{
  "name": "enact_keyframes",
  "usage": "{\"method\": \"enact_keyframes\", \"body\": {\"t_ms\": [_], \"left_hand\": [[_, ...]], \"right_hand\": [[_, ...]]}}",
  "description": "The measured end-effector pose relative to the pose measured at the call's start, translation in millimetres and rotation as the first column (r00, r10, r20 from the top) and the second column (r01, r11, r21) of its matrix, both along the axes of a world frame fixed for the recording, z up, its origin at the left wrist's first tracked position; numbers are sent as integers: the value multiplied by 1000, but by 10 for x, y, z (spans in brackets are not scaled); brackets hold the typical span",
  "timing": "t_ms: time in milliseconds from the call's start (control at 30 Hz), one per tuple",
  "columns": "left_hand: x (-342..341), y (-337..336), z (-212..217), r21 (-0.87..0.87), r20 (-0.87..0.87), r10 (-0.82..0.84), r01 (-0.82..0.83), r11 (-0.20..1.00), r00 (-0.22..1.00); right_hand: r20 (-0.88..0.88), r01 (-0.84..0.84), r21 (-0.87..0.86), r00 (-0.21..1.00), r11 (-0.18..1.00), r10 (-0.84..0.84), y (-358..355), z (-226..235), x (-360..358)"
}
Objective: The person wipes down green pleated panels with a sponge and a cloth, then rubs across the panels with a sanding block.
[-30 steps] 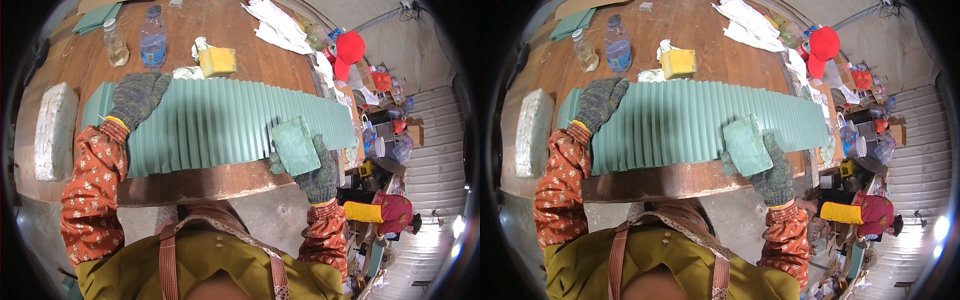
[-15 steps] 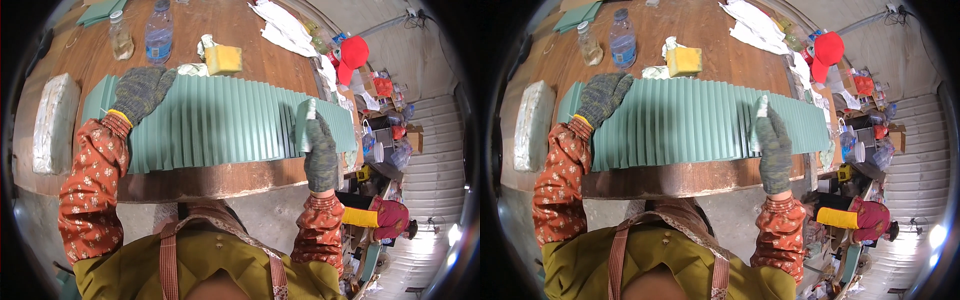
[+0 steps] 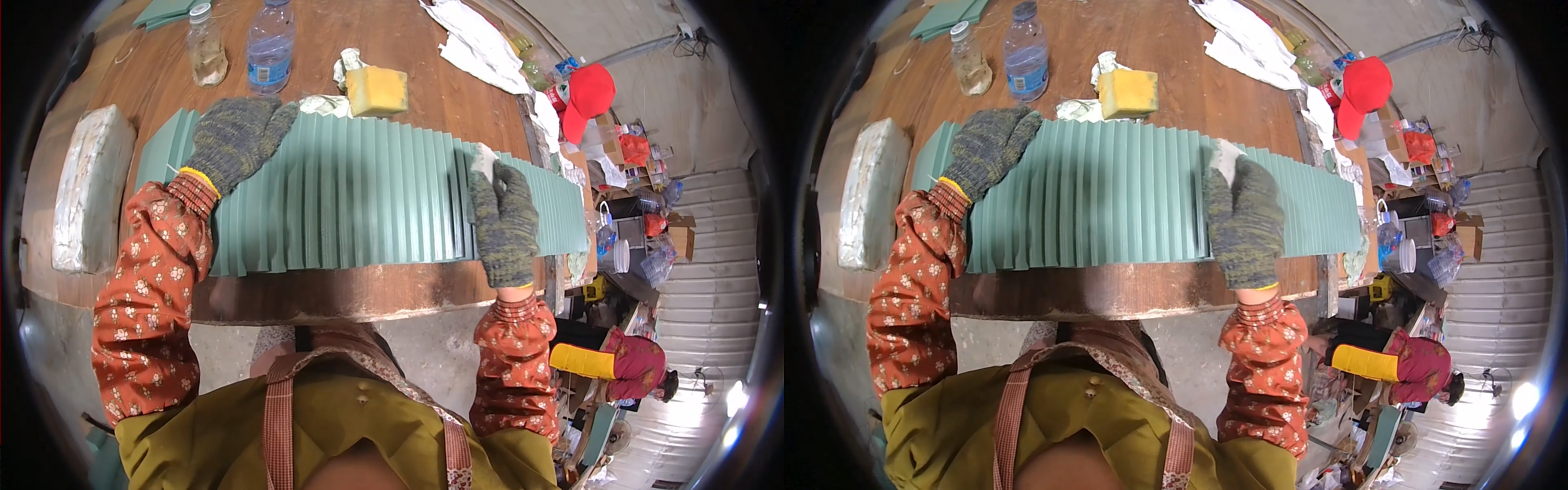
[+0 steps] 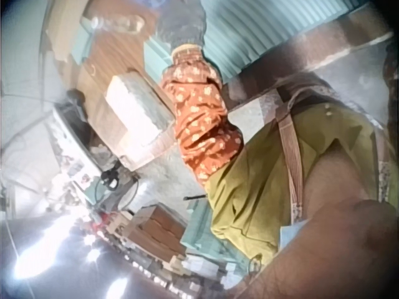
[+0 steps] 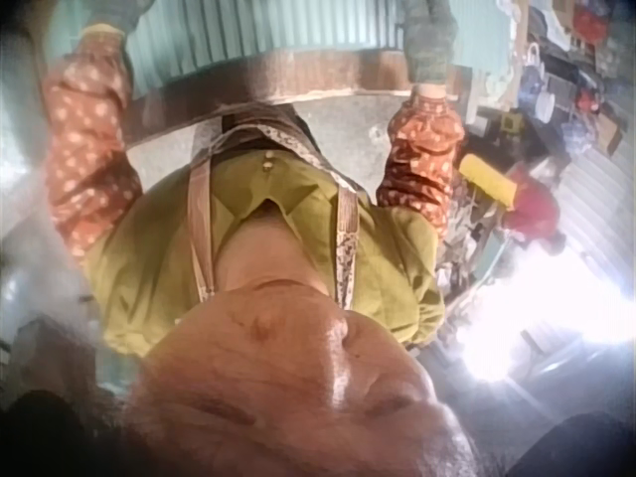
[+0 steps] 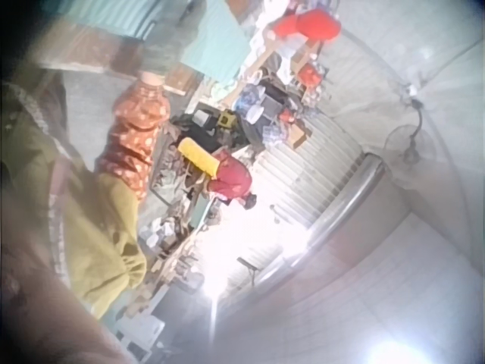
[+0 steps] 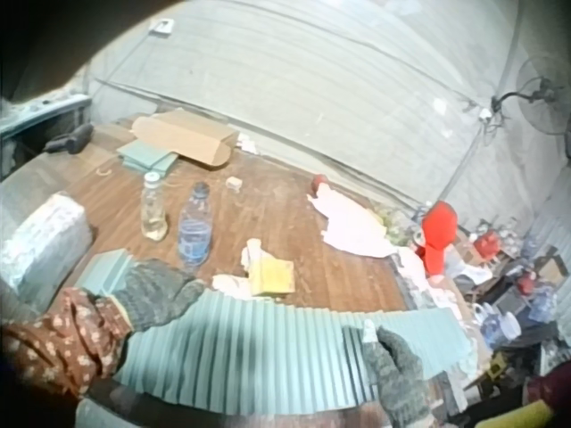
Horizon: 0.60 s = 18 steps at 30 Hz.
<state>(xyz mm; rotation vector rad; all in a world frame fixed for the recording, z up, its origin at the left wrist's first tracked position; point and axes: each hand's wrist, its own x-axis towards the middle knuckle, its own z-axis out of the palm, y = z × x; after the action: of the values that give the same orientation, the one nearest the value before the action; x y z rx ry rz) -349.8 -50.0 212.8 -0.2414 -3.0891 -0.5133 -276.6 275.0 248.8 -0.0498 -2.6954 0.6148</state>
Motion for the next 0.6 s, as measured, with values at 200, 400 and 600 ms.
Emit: {"method": "enact_keyframes", "body": {"t_ms": [200, 400, 600], "left_hand": [[2, -89, -51, 32, -4, 46, -45, 998, 999], [-32, -39, -144, -22, -34, 25, -26, 999, 999], [2, -46, -185, -60, -127, -45, 37, 997, 991]], "right_hand": [[-42, -101, 250, 992, 963, 115, -389, -101, 197], [-101, -155, 485, 968, 861, 231, -443, -330, 395], [-3, -244, 526, 958, 815, 288, -306, -406, -664]]}}
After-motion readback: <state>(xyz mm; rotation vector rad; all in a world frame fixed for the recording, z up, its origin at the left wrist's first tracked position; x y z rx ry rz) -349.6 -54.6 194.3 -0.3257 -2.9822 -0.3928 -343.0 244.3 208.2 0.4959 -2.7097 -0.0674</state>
